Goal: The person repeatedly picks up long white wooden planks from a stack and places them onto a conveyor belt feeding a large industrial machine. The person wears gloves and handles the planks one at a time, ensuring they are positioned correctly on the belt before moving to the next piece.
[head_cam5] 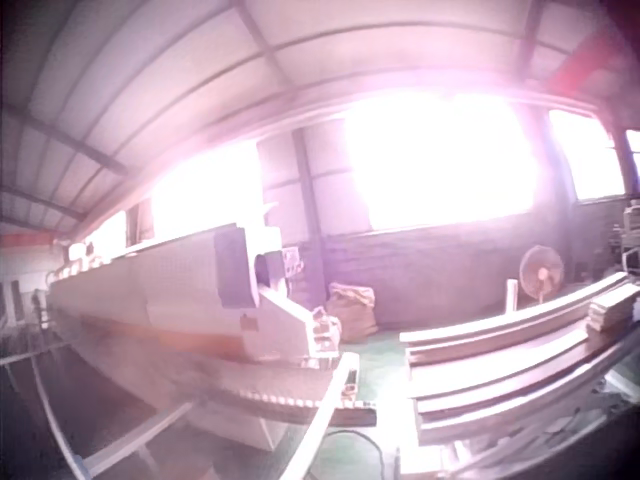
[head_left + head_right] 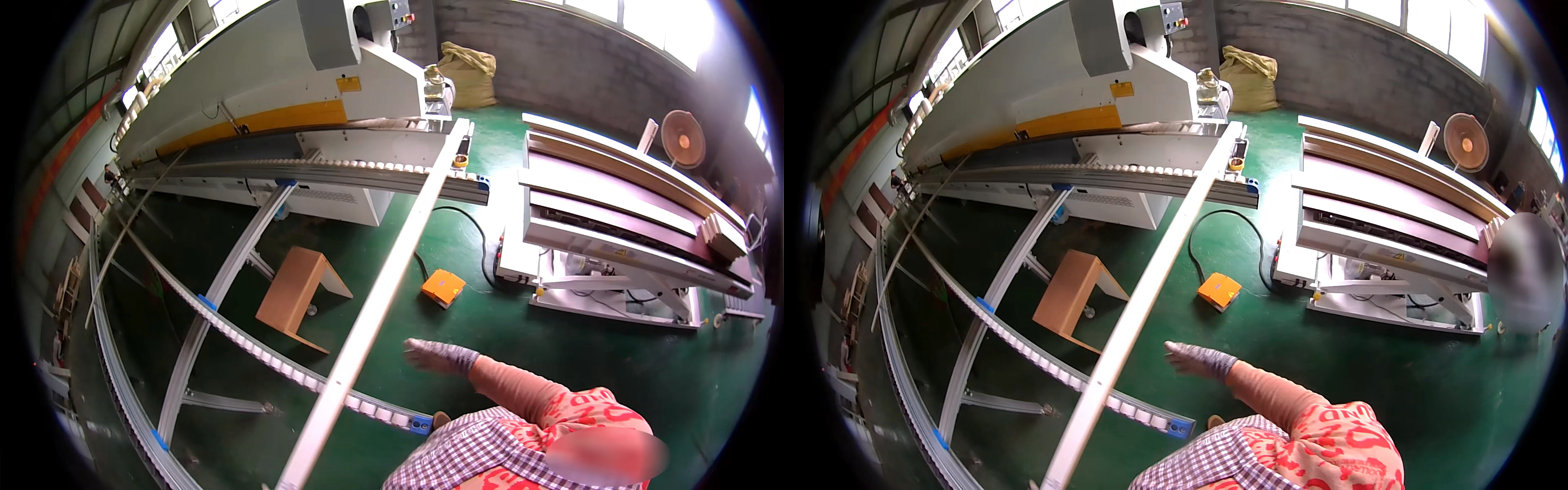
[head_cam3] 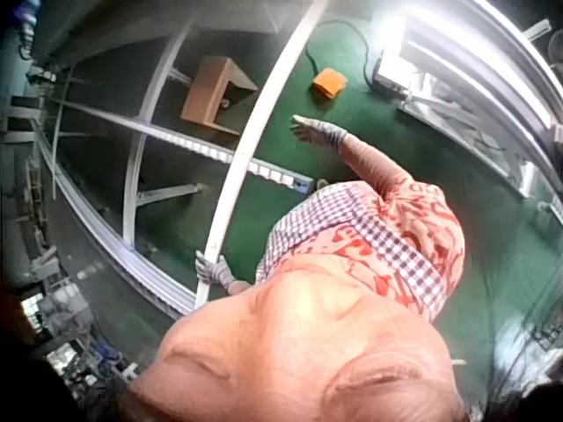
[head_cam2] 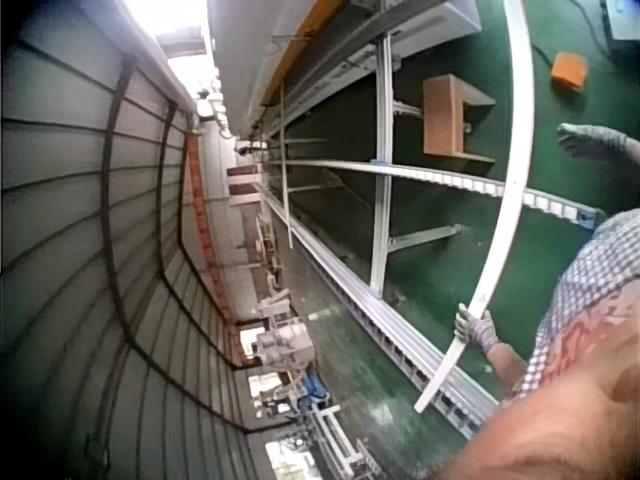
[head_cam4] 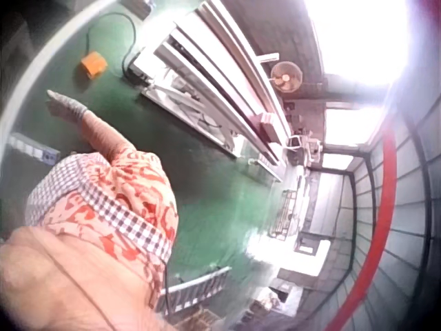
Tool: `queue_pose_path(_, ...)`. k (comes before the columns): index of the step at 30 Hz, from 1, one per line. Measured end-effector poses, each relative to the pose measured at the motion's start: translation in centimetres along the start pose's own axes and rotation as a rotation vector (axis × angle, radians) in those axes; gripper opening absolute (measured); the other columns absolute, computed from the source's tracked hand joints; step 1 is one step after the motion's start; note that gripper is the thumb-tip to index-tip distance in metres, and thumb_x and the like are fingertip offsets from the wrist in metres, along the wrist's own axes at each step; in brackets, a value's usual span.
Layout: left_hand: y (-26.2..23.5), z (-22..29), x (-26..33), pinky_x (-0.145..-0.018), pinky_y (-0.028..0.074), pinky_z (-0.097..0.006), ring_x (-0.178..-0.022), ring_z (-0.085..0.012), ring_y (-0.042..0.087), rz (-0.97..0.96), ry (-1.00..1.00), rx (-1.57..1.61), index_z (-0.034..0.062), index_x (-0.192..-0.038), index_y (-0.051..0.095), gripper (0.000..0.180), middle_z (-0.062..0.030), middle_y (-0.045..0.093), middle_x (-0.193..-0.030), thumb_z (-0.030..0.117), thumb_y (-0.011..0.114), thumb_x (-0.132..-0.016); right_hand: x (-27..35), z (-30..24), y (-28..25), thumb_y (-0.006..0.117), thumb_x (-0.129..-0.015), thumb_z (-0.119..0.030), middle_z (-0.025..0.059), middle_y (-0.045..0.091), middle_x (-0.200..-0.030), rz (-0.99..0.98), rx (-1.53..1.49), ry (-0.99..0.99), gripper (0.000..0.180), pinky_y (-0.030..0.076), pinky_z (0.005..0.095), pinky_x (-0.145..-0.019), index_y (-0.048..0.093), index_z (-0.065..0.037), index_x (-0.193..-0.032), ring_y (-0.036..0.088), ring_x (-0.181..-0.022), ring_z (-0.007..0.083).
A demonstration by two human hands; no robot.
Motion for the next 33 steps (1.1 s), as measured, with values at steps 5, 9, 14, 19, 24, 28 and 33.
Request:
queue_pose_path(5,3.4,-11.8,9.7,-0.094,0.037,-0.057,-0.109,-0.0348,0.054,-0.005,-0.13,0.12,0.0251,-0.111,0.066,0.045,-0.0112,0.06,-0.116,0.036,0.074,-0.068,-3.1,3.3,5.2,0.063,-0.091,-0.041,0.0167,0.039,-0.149,-0.424,-0.489,0.007,0.069,0.027,0.0504,-0.115,0.034,-0.011,-0.146,0.037,-0.137,0.0328)
queue_pose_path(9,1.8,-10.8,9.6,-0.09,0.039,-0.057,-0.105,-0.0359,0.055,-0.279,-0.144,0.176,0.0235,-0.109,0.065,0.048,-0.0112,0.061,-0.108,0.037,0.076,-0.064,2.7,1.3,8.8,0.072,-0.085,-0.015,0.0141,0.046,-0.144,-0.462,-0.725,-0.051,0.063,0.034,0.0533,-0.112,0.042,-0.013,-0.14,0.046,-0.131,0.0338)
queue_pose_path(14,-8.9,-1.0,0.9,-0.087,0.042,-0.054,-0.1,-0.0371,0.057,-0.054,0.088,0.351,0.0198,-0.11,0.064,0.055,-0.0126,0.062,-0.104,0.045,0.077,-0.063,10.3,-9.9,8.9,0.072,-0.083,-0.011,0.0102,0.042,-0.148,-0.653,-0.611,-0.395,0.072,0.035,0.0521,-0.112,0.035,-0.014,-0.145,0.039,-0.138,0.0319)
queue_pose_path(19,-23.3,11.8,-4.5,-0.084,0.045,-0.052,-0.094,-0.0384,0.059,0.225,0.389,0.526,0.0162,-0.111,0.063,0.064,-0.014,0.063,-0.101,0.054,0.078,-0.062,22.9,-23.9,6.4,0.074,-0.083,-0.02,0.0035,0.016,-0.161,-0.862,-0.508,-0.959,0.092,0.034,0.056,-0.11,0.016,-0.03,-0.154,0.026,-0.145,0.0278)
queue_pose_path(24,-34.4,27.6,-5.2,-0.081,0.048,-0.049,-0.089,-0.0396,0.061,0.438,0.726,0.617,0.0126,-0.113,0.062,0.074,-0.0155,0.065,-0.097,0.062,0.08,-0.06,28.6,-23.1,1.8,0.064,-0.093,-0.016,0.0071,0.023,-0.158,-0.461,-0.42,-1.045,0.085,0.033,0.048,-0.112,0.007,-0.032,-0.154,0.033,-0.141,0.0251)
queue_pose_path(28,-36.1,36.7,-6.9,-0.082,0.049,-0.049,-0.091,-0.0403,0.061,0.315,0.964,0.744,0.0093,-0.115,0.061,0.081,-0.0178,0.065,-0.1,0.059,0.085,-0.056,36.3,-26.9,-12.1,0.067,-0.091,-0.02,0.0126,0.039,-0.148,-0.122,-0.476,-1.163,0.074,0.042,0.0507,-0.106,0.02,-0.025,-0.149,0.046,-0.131,0.0302)
queue_pose_path(33,-35.4,46.3,-11.5,-0.083,0.048,-0.049,-0.093,-0.0396,0.061,0.254,0.962,0.596,0.0105,-0.107,0.063,0.074,-0.0167,0.065,-0.097,0.057,0.085,-0.055,45.4,-29.9,-26.9,0.068,-0.088,-0.016,0.0211,0.045,-0.141,0.08,-0.519,-1.363,0.073,0.049,0.054,-0.1,0.024,-0.013,-0.145,0.053,-0.123,0.036)
Point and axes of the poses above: each hand's wrist, its own x-axis away from the middle knuckle, its own y-axis out of the palm, z = x × y, the point moved 5 cm from there along -x, towards the middle knuckle
